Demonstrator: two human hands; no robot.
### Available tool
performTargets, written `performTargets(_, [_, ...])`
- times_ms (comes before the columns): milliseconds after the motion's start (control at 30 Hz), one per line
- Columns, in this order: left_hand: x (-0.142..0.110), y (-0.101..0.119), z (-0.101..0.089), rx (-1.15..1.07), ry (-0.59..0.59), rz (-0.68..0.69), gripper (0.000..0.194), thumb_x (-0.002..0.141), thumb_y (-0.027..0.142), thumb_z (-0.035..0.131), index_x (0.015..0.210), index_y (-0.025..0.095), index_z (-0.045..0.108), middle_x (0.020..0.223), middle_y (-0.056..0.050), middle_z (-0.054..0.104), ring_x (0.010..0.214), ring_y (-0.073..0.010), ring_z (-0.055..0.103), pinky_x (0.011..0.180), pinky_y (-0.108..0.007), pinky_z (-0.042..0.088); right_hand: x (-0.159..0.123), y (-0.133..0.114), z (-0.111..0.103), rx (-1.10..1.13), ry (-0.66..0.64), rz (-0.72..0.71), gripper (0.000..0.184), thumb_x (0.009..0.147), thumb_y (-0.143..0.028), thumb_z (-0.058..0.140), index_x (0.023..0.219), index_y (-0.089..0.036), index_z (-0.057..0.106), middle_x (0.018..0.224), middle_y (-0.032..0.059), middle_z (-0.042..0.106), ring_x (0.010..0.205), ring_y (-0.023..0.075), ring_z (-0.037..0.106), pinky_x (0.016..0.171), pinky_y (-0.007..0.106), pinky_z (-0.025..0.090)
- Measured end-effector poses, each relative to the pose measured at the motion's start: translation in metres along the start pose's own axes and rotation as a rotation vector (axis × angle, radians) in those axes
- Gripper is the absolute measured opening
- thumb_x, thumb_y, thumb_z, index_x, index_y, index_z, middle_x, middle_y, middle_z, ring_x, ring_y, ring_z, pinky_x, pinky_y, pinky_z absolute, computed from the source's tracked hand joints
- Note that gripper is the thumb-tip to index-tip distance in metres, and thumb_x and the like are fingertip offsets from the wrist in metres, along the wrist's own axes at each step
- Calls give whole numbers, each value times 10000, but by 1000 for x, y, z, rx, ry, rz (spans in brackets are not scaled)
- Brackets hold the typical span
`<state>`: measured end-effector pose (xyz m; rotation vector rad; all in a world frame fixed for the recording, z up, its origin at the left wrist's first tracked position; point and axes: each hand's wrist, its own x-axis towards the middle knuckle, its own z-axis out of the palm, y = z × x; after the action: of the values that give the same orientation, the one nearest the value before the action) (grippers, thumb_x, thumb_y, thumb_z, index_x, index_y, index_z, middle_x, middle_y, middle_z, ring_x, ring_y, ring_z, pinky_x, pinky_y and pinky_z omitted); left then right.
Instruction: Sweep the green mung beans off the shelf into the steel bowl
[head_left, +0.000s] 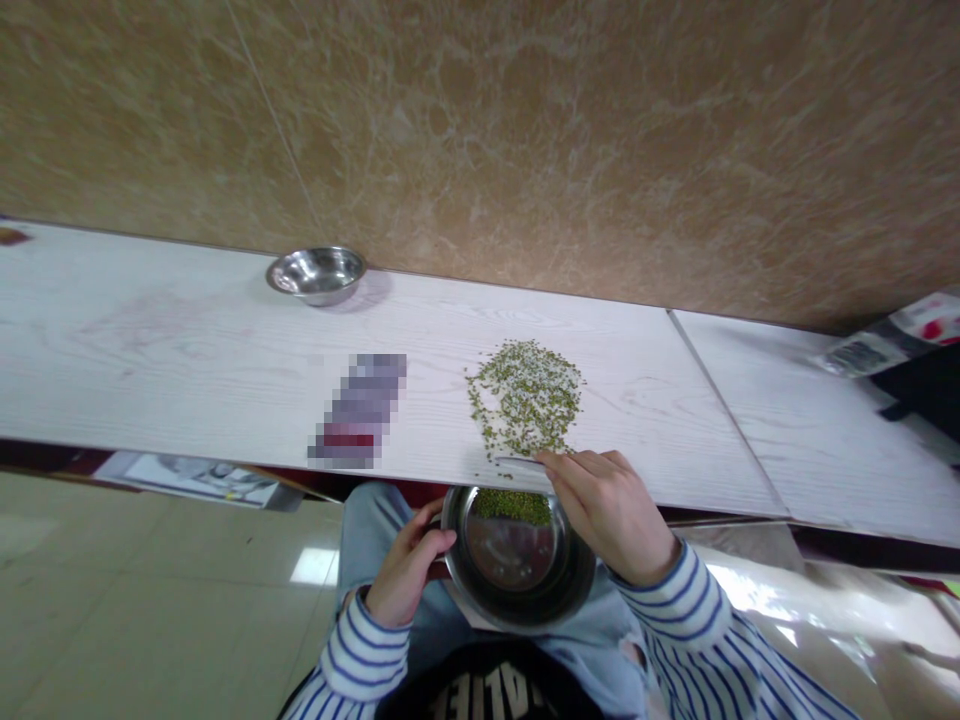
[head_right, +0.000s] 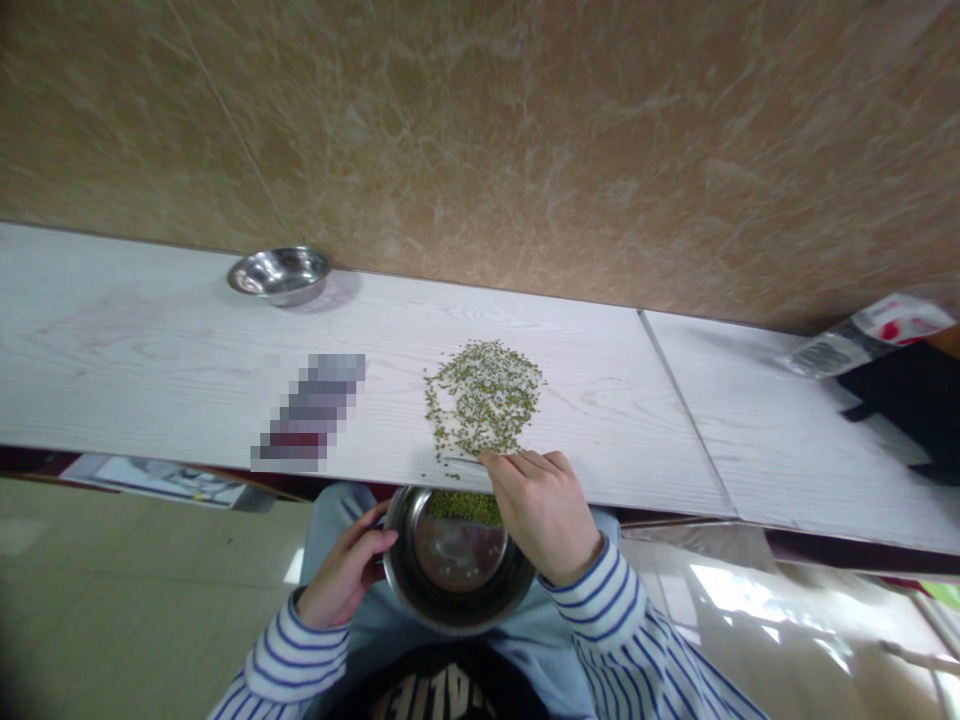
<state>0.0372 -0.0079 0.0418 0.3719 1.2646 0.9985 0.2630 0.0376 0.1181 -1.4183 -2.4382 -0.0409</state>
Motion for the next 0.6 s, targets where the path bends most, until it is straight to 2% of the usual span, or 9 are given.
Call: performTargets(600, [1, 0, -4, 18, 4, 0, 418, 593, 260, 734, 1005, 190, 717, 672, 17, 683, 603, -157, 613, 528, -249, 454, 5, -3, 2, -39, -8, 12, 221, 977, -179, 490, 1122, -193, 656, 837, 20, 730, 754, 154, 655, 714, 308, 369])
